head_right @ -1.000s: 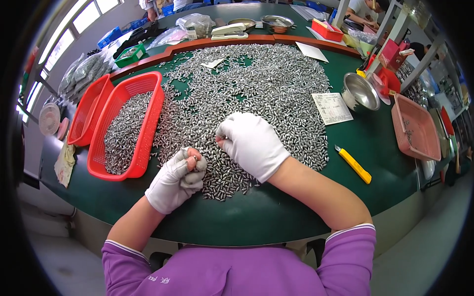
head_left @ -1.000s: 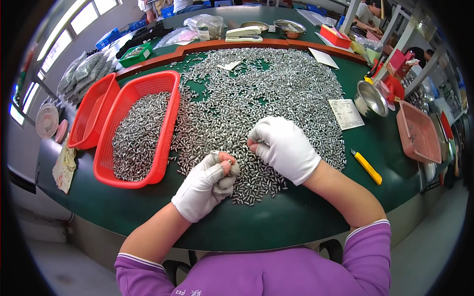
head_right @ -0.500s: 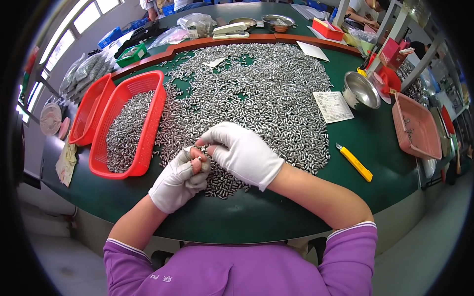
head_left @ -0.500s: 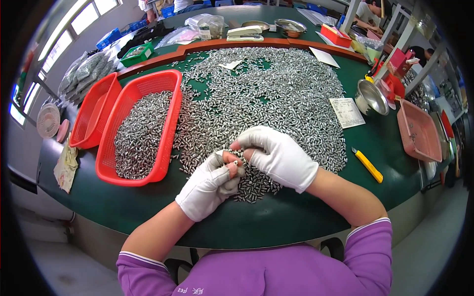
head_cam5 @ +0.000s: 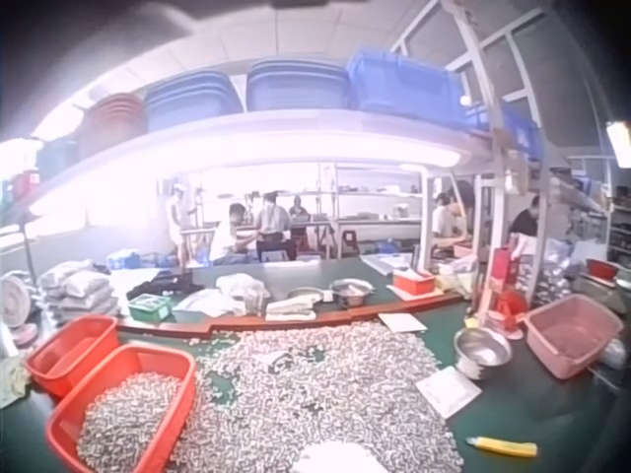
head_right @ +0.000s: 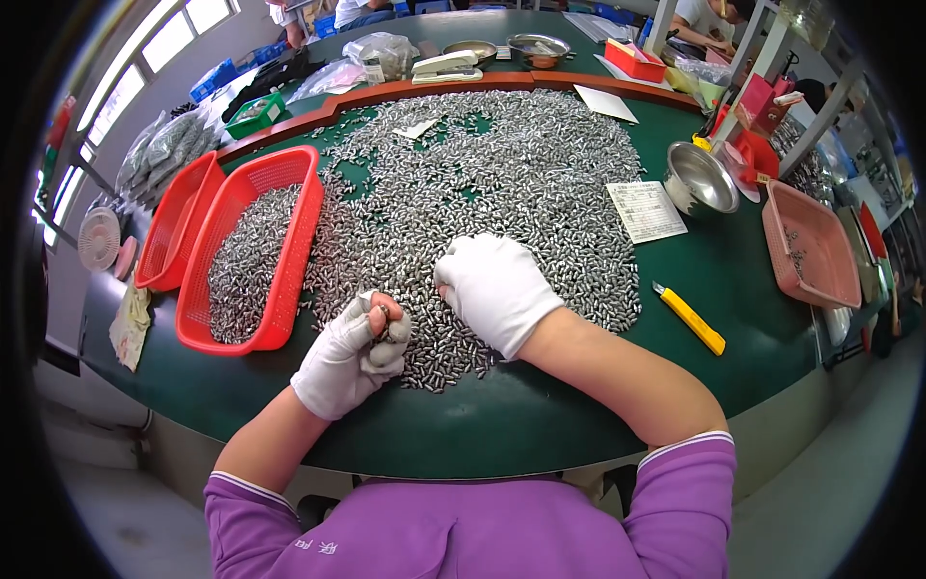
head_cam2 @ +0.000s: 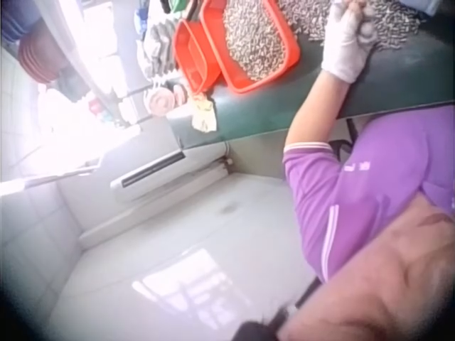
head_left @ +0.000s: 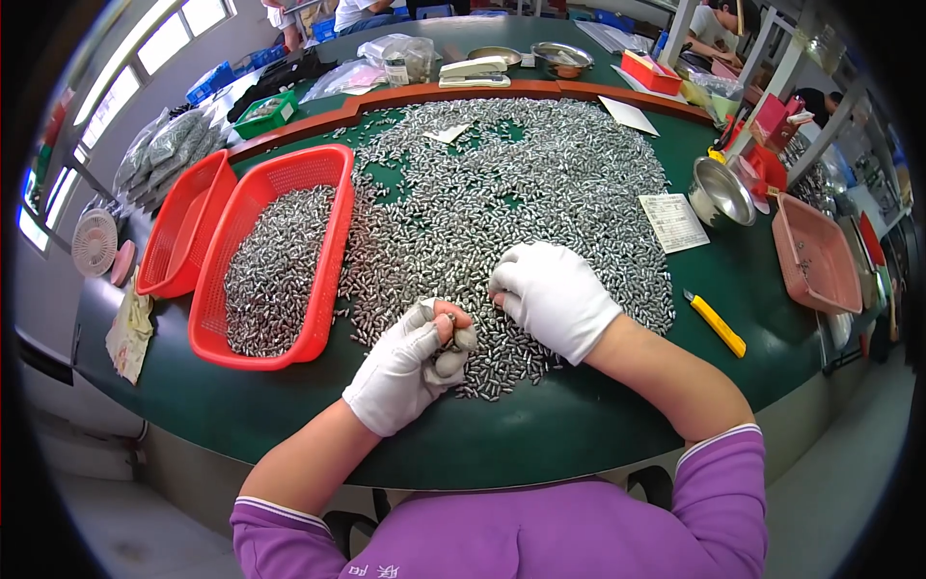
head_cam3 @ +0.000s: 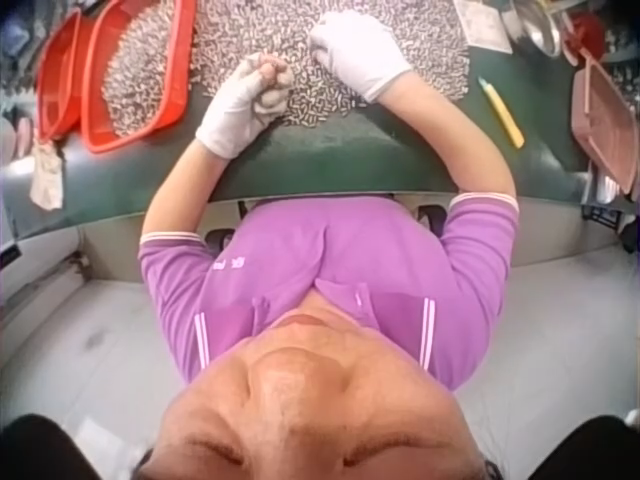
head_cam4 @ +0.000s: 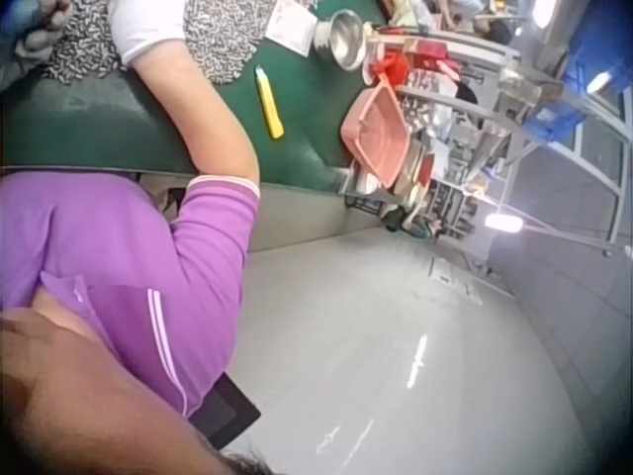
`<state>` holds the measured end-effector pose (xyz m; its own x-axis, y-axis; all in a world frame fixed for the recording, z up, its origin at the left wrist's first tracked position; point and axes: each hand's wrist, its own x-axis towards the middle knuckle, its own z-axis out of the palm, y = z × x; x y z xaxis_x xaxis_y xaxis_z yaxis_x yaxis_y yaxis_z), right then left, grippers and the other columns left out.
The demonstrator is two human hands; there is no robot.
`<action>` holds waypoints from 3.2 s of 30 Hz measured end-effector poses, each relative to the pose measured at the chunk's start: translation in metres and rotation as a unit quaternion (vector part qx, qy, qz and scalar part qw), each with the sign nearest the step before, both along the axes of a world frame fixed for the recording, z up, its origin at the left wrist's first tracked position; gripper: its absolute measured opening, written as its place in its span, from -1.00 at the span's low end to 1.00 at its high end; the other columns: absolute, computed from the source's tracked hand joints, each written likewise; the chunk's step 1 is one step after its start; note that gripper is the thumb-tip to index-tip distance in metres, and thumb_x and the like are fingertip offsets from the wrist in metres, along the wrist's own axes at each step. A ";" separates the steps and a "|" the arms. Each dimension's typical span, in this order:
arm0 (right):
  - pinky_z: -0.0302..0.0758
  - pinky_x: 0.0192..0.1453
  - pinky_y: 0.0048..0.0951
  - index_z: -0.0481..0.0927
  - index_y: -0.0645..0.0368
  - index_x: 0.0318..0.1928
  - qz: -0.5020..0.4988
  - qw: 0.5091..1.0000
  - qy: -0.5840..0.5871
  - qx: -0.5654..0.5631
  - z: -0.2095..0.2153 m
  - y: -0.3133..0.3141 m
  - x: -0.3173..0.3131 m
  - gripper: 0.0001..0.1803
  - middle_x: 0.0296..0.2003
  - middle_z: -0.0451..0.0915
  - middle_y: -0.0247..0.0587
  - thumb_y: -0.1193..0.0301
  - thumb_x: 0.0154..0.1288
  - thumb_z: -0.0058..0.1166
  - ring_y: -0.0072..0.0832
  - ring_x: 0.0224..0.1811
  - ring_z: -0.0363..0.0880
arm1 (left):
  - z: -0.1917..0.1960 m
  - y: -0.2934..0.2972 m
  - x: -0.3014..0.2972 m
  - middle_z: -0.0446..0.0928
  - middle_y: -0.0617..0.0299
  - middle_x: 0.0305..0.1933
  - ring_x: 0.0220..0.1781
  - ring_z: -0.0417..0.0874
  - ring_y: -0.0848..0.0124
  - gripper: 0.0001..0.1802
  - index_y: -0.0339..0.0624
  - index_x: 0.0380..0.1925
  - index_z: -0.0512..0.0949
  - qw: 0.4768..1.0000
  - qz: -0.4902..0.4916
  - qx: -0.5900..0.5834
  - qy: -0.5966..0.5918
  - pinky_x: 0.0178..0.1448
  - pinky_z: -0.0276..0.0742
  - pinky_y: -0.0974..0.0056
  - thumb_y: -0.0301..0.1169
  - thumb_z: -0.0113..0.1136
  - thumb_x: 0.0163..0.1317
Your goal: Sorting and inspecting small metal hardware pins at a manufacturing workbench.
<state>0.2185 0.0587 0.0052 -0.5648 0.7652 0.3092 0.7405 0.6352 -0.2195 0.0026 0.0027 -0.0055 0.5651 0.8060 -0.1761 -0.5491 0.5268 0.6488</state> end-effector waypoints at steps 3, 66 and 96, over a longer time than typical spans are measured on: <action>0.56 -0.07 -0.20 0.68 0.04 -0.27 -0.019 0.999 -0.039 -0.023 0.019 -0.002 0.004 -0.84 -0.29 0.60 -0.23 0.29 0.15 0.25 -0.20 -0.18 0.62 | -0.002 0.001 -0.004 0.50 0.25 -0.22 -0.45 0.31 0.57 -0.74 -0.13 -0.08 0.49 0.999 0.014 -0.031 -0.011 -0.39 0.21 0.49 -0.23 0.19 0.39; 0.59 -0.16 -0.33 0.69 0.15 -0.23 0.167 0.929 0.311 -0.108 0.018 -0.014 -0.014 -0.83 -0.28 0.65 -0.21 0.50 0.12 0.29 -0.23 -0.25 0.64 | 0.003 -0.002 0.000 0.46 0.34 -0.26 -0.45 0.25 0.64 -0.77 -0.08 -0.06 0.44 0.999 -0.007 -0.007 0.031 -0.37 0.20 0.53 -0.34 0.23 0.37; 0.55 -0.07 -0.28 0.65 0.15 -0.25 0.157 0.938 0.281 -0.129 0.023 -0.015 -0.012 -0.85 -0.28 0.62 -0.20 0.50 0.12 0.28 -0.21 -0.18 0.61 | 0.006 -0.003 0.002 0.47 0.33 -0.24 -0.46 0.26 0.64 -0.74 -0.09 -0.05 0.42 0.998 0.017 -0.012 0.062 -0.38 0.18 0.53 -0.40 0.25 0.33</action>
